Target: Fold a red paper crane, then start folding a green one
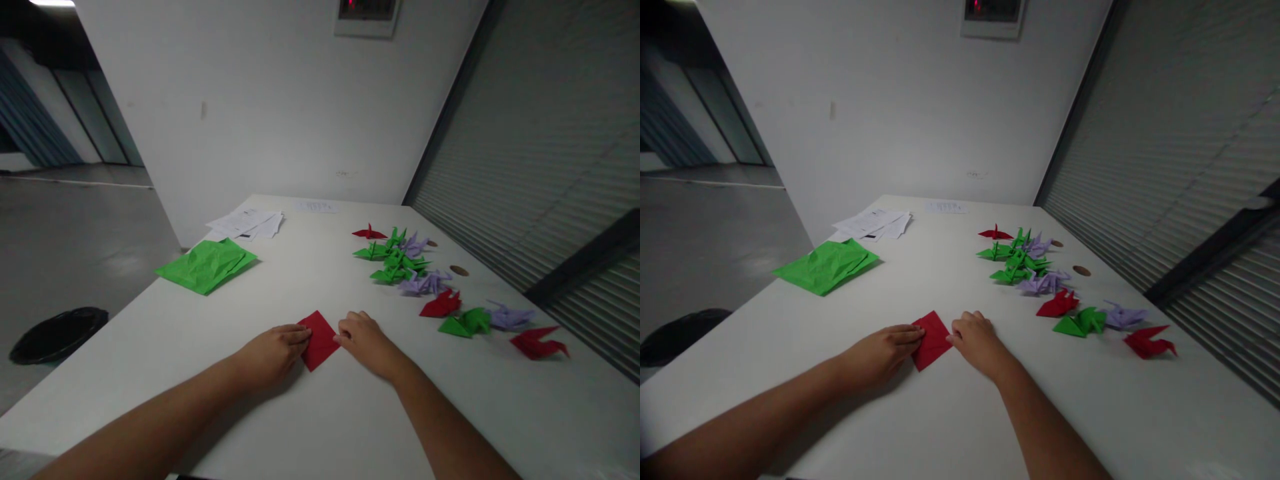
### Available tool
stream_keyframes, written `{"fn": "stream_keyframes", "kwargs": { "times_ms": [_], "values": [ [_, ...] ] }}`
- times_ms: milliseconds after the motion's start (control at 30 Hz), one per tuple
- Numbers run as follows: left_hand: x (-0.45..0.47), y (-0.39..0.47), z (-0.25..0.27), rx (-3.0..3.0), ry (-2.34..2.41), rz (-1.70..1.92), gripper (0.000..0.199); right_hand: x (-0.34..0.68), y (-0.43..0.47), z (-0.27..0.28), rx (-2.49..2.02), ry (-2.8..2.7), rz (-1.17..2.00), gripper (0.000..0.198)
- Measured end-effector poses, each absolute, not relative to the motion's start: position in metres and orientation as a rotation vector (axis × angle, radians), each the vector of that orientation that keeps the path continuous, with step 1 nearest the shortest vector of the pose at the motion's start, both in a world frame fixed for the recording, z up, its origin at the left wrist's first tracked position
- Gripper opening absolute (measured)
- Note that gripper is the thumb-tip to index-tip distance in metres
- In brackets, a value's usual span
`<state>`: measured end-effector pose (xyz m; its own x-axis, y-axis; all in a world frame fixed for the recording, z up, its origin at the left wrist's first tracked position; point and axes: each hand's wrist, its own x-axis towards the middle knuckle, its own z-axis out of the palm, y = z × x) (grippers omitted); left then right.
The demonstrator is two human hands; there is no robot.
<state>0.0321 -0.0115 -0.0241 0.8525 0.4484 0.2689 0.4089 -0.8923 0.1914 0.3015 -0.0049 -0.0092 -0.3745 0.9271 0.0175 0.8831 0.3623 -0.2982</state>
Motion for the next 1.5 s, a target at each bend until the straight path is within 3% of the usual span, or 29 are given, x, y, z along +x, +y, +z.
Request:
{"fn": "stream_keyframes", "kwargs": {
  "times_ms": [300, 633, 833, 1067, 1500],
  "values": [
    [0.032, -0.011, -0.019, 2.873, 0.691, 0.497, 0.040, 0.297, -0.001, -0.010, -1.547, -2.284, 0.369, 0.030],
    [0.025, -0.008, -0.017, 2.881, 0.694, 0.427, 0.040, 0.294, -0.006, -0.015, -1.841, -2.305, 0.277, 0.028],
    [0.014, -0.004, -0.012, 2.876, 0.635, 0.418, 0.028, 0.297, -0.005, -0.011, -1.860, -2.308, 0.301, 0.027],
    [0.014, -0.008, -0.005, 2.817, 0.689, 0.376, 0.048, 0.301, -0.005, -0.017, -1.805, -2.305, 0.246, 0.029],
    [0.005, -0.001, -0.010, 2.896, 0.641, 0.243, 0.036, 0.306, -0.002, -0.019, -1.781, -2.266, 0.232, 0.030]
  ]
}}
